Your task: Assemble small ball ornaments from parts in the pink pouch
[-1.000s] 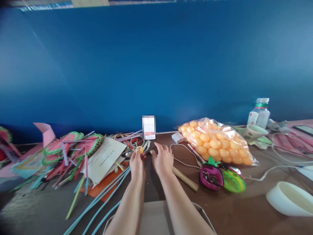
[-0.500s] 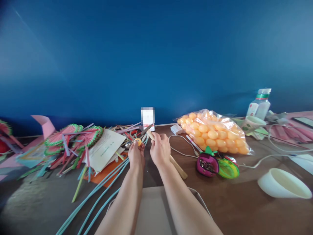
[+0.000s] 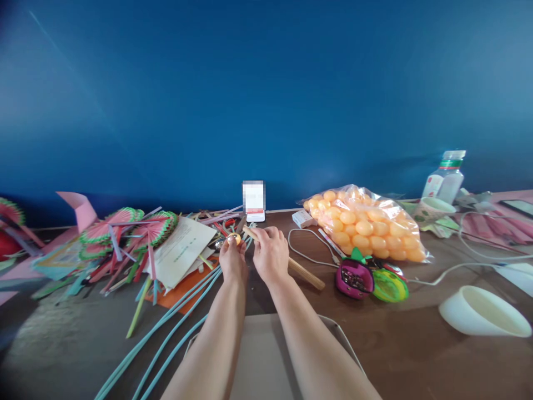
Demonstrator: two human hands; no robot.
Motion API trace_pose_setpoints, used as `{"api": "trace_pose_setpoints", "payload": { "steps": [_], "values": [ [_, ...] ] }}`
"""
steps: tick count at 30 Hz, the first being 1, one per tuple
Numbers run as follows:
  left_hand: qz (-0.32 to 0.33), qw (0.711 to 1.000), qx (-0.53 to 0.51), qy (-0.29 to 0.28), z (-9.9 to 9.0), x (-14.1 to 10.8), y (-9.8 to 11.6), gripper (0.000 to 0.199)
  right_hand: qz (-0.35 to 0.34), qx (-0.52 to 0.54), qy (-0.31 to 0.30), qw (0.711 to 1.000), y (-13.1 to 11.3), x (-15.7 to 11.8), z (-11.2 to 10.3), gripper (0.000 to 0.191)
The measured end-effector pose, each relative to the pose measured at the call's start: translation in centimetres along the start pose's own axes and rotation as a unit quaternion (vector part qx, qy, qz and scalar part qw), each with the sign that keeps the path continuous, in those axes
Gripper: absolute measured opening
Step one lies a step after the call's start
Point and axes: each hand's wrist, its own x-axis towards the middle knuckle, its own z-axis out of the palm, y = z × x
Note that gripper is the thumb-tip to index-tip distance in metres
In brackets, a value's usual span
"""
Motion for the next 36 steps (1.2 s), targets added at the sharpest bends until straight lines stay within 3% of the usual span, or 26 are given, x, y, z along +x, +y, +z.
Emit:
{"api": "trace_pose_setpoints", "payload": {
  "steps": [7, 11, 16, 20, 36],
  "values": [
    [-0.003, 1.0, -0.009, 0.009, 0.03, 0.1, 0.08, 0.008, -0.011, 0.007, -0.012, 1.0, -0.18, -0.21, -0.03, 0.037],
    [0.022, 1.0, -0.008, -0.003, -0.01, 0.18, 0.05, 0.009, -0.007, 0.027, 0.026, 0.999, -0.17, -0.26, 0.02, 0.037],
    [0.018, 1.0, -0.012, -0.003, -0.08, 0.25, -0.1, 0.009, -0.004, 0.028, 0.008, 1.0, 0.03, -0.3, 0.15, 0.036],
    [0.039, 0.999, -0.003, -0.01, -0.05, 0.25, -0.14, 0.009, 0.004, 0.035, 0.031, 0.999, -0.04, -0.31, 0.16, 0.036],
    [0.033, 0.999, -0.011, -0.004, -0.28, 0.2, -0.23, 0.009, 0.011, -0.009, 0.015, 1.0, -0.22, -0.34, 0.18, 0.035]
  ]
}}
